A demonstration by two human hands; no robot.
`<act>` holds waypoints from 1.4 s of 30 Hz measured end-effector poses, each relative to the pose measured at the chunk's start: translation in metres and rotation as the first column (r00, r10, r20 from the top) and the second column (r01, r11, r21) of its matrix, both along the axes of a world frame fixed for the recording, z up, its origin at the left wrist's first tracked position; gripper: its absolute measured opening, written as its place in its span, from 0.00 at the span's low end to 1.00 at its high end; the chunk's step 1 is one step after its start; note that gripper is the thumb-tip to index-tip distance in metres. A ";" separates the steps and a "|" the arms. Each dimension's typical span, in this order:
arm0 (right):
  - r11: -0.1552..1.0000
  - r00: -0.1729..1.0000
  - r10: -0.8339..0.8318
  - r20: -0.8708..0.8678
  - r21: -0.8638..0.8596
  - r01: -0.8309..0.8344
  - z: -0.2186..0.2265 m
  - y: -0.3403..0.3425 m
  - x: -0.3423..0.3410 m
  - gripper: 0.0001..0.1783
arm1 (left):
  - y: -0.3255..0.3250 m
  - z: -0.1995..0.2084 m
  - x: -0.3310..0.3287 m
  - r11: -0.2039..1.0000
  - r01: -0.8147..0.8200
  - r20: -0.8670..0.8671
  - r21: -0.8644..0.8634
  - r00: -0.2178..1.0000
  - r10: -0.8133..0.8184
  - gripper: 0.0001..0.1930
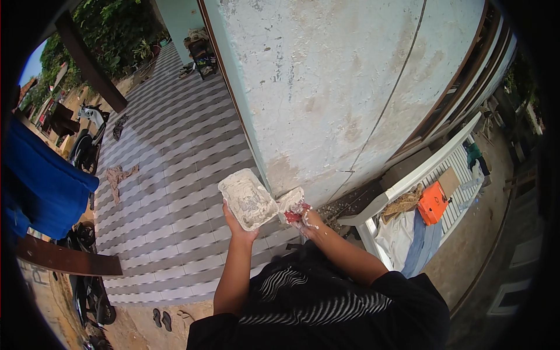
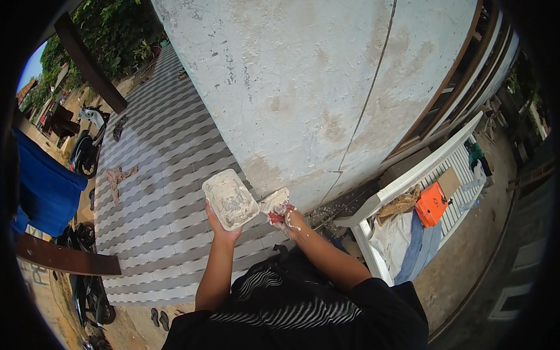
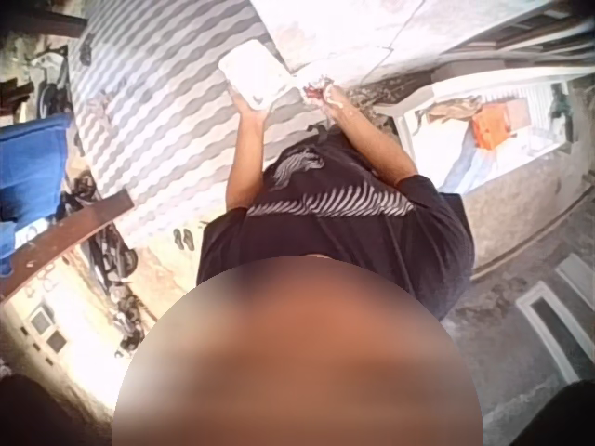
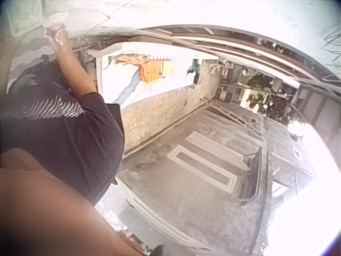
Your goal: Repairing a damaged wall by applying plaster or filler with a spatula.
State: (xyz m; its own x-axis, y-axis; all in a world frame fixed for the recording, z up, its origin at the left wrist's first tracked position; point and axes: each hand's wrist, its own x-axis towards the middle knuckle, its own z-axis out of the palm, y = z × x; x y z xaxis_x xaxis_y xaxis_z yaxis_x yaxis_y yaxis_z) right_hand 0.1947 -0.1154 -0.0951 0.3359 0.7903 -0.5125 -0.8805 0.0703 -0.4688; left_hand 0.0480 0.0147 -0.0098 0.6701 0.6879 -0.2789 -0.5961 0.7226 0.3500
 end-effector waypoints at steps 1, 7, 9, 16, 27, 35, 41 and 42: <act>0.999 0.999 -0.036 -0.031 -0.013 0.036 -0.009 0.008 -0.002 0.14 | 0.000 0.001 -0.003 1.000 -0.003 0.019 -0.012 1.000 0.004 0.31; 0.982 0.967 -0.185 -0.177 -0.080 0.173 0.006 0.034 0.005 0.10 | -0.008 0.013 -0.041 0.994 -0.111 -0.022 0.010 0.994 0.111 0.31; 0.982 0.961 -0.187 -0.204 -0.022 0.186 0.015 0.032 0.008 0.10 | -0.010 0.013 -0.055 0.991 -0.134 -0.030 0.002 0.991 0.134 0.32; 0.979 0.964 -0.176 -0.200 0.070 0.193 0.039 0.030 0.012 0.12 | -0.015 0.010 -0.065 0.981 -0.190 0.002 -0.042 0.982 0.190 0.32; 0.995 0.987 -0.099 -0.125 0.009 0.101 0.033 -0.018 0.033 0.21 | -0.014 0.009 -0.055 0.986 -0.161 0.003 -0.050 0.987 0.161 0.31; 0.992 0.969 -0.032 -0.244 0.113 0.061 -0.085 0.015 -0.002 0.20 | -0.011 -0.001 -0.061 0.985 -0.170 -0.019 -0.039 0.985 0.169 0.32; 0.969 0.950 -0.069 -0.306 0.207 0.137 -0.038 0.018 -0.004 0.21 | -0.013 -0.003 -0.075 0.983 -0.185 -0.026 -0.012 0.982 0.184 0.33; 0.969 0.928 -0.123 -0.351 0.158 0.189 -0.031 0.018 -0.005 0.22 | -0.013 -0.006 -0.076 0.982 -0.190 -0.029 -0.027 0.982 0.189 0.33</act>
